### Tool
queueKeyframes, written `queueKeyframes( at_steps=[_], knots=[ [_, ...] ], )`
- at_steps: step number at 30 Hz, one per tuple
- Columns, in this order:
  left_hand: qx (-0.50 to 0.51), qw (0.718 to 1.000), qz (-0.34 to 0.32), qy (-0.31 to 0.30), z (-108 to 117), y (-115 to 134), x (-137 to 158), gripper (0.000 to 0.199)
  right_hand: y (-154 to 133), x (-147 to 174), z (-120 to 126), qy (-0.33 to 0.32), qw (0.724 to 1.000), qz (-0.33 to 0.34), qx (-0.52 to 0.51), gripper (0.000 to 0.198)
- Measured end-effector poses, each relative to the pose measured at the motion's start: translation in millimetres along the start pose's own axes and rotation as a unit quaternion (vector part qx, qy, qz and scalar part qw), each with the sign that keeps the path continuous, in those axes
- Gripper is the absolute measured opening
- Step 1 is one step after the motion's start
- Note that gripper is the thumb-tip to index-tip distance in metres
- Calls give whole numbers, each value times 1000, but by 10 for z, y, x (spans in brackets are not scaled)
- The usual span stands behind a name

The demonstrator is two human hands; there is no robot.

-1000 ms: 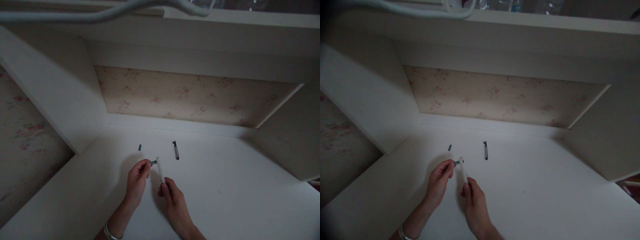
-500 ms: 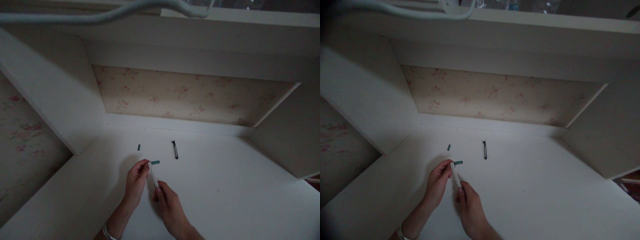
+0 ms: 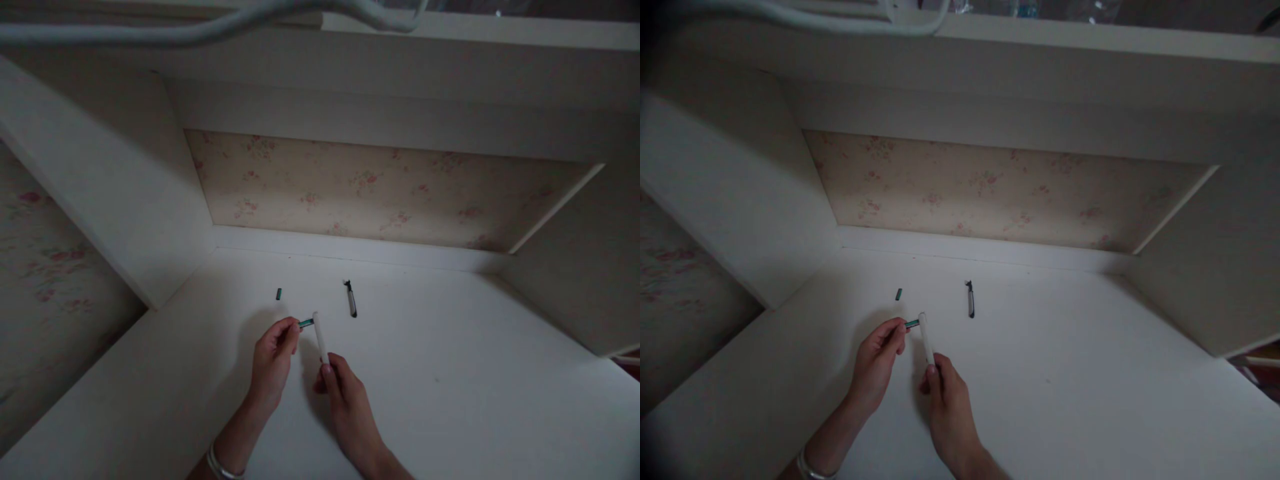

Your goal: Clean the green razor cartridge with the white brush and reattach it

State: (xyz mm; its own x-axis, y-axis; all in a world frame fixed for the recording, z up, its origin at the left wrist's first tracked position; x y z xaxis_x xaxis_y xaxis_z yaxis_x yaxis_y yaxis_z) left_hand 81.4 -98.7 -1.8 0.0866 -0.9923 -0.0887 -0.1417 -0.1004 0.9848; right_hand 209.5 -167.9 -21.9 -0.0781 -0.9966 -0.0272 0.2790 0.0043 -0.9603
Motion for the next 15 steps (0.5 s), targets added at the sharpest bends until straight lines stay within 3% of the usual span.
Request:
queueKeyframes(
  at_steps=[6, 11, 15],
  knots=[
    [-4, 1000, 16, 5, -10, 33, 4, 34, -4, 15, -22, -59, 998, 18, 7, 33],
    [-9, 1000, 9, 0, -20, 55, 8, 32, 11, 4, -15, -9, 999, -11, -30, 35],
    [-12, 1000, 11, 4, -14, 41, 6, 32, -8, 26, -39, -62, 998, -6, -24, 35]
  ],
)
Point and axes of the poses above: each hand's wrist, its own x-axis away from the middle knuckle, its own z-axis out of the back of the hand, y = z × x, the point moved 1 cm from there along -x, towards the middle knuckle, and after that the axes turned 2 degrees about -z, right-handed, at the moved point
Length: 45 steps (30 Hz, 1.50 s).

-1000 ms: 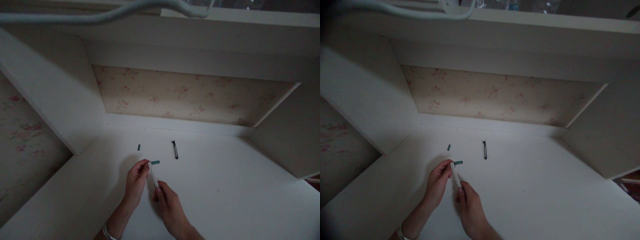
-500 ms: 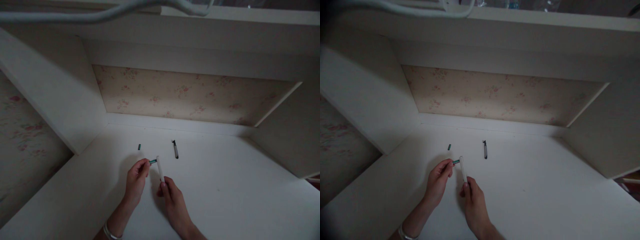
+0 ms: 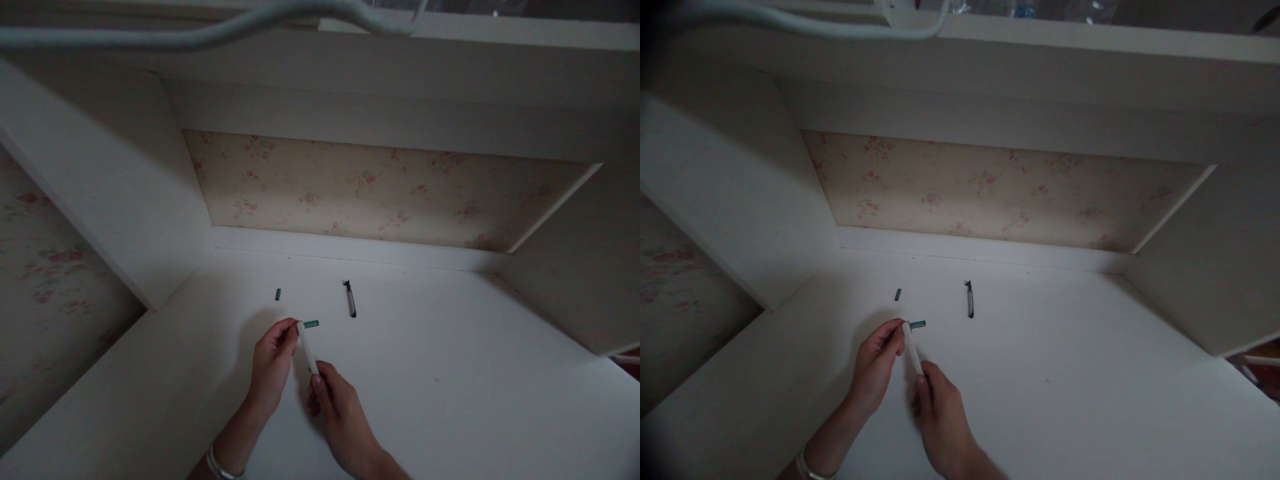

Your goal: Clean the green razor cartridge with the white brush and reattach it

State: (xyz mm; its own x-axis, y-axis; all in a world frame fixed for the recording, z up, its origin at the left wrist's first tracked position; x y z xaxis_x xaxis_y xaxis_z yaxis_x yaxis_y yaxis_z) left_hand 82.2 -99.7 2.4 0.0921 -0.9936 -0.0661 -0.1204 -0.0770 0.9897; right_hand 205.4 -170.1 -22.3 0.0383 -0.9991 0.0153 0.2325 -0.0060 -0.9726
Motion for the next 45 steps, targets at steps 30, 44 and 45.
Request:
queueKeyframes(
  at_steps=[30, 44, 45],
  knots=[
    [7, 1000, -1, 6, -3, -20, -5, 32, -34, 3, 31, 24, 1000, -2, -14, 34],
    [16, 1000, 9, -1, 2, -42, -5, 30, -37, 24, 13, -4, 1000, 3, 9, 35],
    [16, 1000, 6, -2, 2, -41, -7, 29, -30, 25, 19, 11, 1000, 4, 7, 34]
  ],
)
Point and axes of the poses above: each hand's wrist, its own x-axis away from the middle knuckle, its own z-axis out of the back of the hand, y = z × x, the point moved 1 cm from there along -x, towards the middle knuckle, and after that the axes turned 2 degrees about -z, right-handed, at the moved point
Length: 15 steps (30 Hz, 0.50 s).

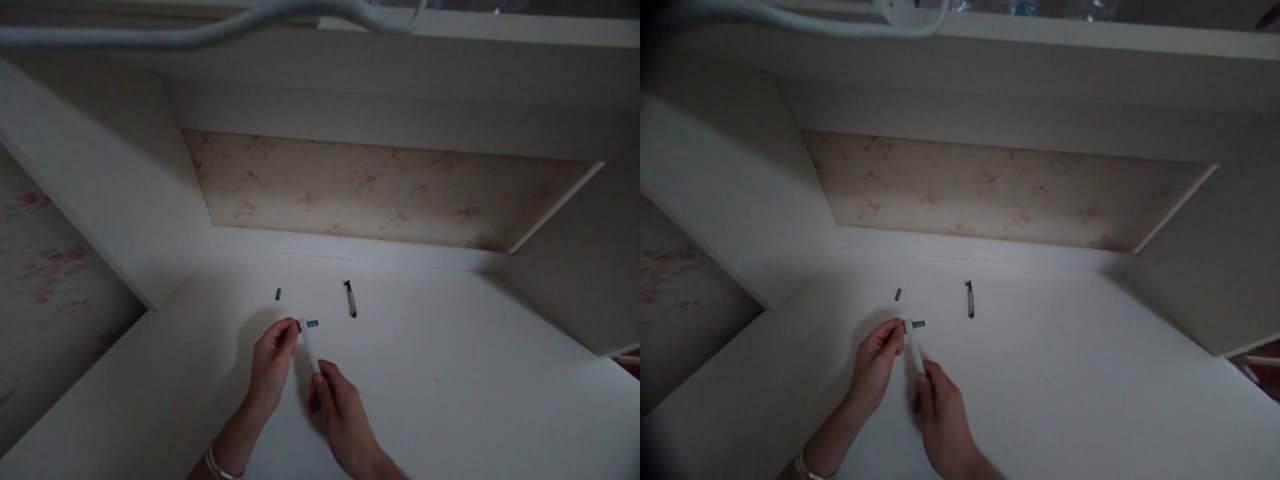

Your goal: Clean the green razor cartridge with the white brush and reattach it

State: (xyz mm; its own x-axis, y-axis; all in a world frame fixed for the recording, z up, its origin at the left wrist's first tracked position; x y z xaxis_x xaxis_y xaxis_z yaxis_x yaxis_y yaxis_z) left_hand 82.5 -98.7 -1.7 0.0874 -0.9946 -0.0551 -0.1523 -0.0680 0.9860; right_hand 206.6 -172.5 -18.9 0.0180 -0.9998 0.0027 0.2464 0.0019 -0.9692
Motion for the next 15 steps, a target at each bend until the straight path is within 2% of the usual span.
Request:
queueKeyframes(
  at_steps=[3, 8, 13, 15],
  knots=[
    [-1, 1000, -10, -7, -2, -2, -5, 29, 19, -6, 17, 42, 999, -2, -9, 33],
    [1, 1000, -1, -4, 6, -16, -3, 30, -1, -5, -16, -22, 1000, -11, -14, 34],
    [-7, 1000, -13, -9, 1, 4, 9, 28, 10, -19, 15, 39, 999, -9, -14, 34],
    [-8, 1000, -7, -3, -3, 17, 13, 29, 13, -14, 13, 31, 999, -9, -16, 33]
  ],
)
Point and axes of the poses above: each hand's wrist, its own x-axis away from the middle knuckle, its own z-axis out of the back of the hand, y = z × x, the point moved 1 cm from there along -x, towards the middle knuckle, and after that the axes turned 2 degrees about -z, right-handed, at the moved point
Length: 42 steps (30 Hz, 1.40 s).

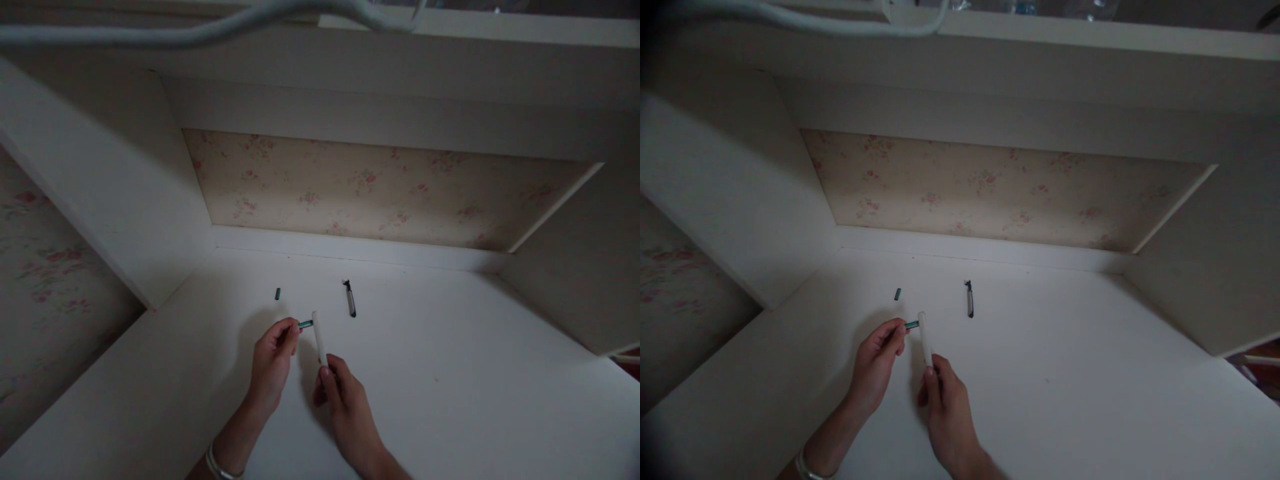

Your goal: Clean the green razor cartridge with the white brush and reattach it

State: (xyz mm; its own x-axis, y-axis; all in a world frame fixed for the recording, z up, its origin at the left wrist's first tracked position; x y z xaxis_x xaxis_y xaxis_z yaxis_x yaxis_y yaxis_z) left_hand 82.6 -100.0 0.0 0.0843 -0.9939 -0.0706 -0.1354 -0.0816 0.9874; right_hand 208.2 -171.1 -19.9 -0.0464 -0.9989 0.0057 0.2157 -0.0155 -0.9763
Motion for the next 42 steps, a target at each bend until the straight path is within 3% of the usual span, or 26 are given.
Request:
queueKeyframes(
  at_steps=[4, 9, 15, 20, 25, 31, 36, 42],
  knots=[
    [0, 1000, 10, 10, 3, 8, -6, 30, -16, 20, -23, -51, 999, 5, 8, 33],
    [-5, 1000, 0, -1, 4, -18, -22, 29, -17, -5, 11, 13, 1000, 8, 2, 33],
    [2, 1000, 11, 4, 9, -34, -18, 30, -29, 15, -27, -49, 999, 6, 18, 34],
    [-1, 1000, 3, -6, 7, -27, -21, 30, -12, 13, 5, 3, 1000, 7, 19, 33],
    [1, 1000, 10, 7, -6, 8, -13, 32, -27, 25, -19, -44, 999, 17, 26, 35],
    [-1, 1000, 7, 6, -6, 10, -8, 31, -26, 19, 7, 13, 1000, -1, 26, 37],
    [-5, 1000, 14, 13, 7, -13, -12, 31, -46, 38, -20, -43, 998, 23, 50, 35],
    [1, 1000, 3, 4, 9, -40, -19, 30, -35, 20, -1, 7, 999, 14, 39, 33]
  ],
)
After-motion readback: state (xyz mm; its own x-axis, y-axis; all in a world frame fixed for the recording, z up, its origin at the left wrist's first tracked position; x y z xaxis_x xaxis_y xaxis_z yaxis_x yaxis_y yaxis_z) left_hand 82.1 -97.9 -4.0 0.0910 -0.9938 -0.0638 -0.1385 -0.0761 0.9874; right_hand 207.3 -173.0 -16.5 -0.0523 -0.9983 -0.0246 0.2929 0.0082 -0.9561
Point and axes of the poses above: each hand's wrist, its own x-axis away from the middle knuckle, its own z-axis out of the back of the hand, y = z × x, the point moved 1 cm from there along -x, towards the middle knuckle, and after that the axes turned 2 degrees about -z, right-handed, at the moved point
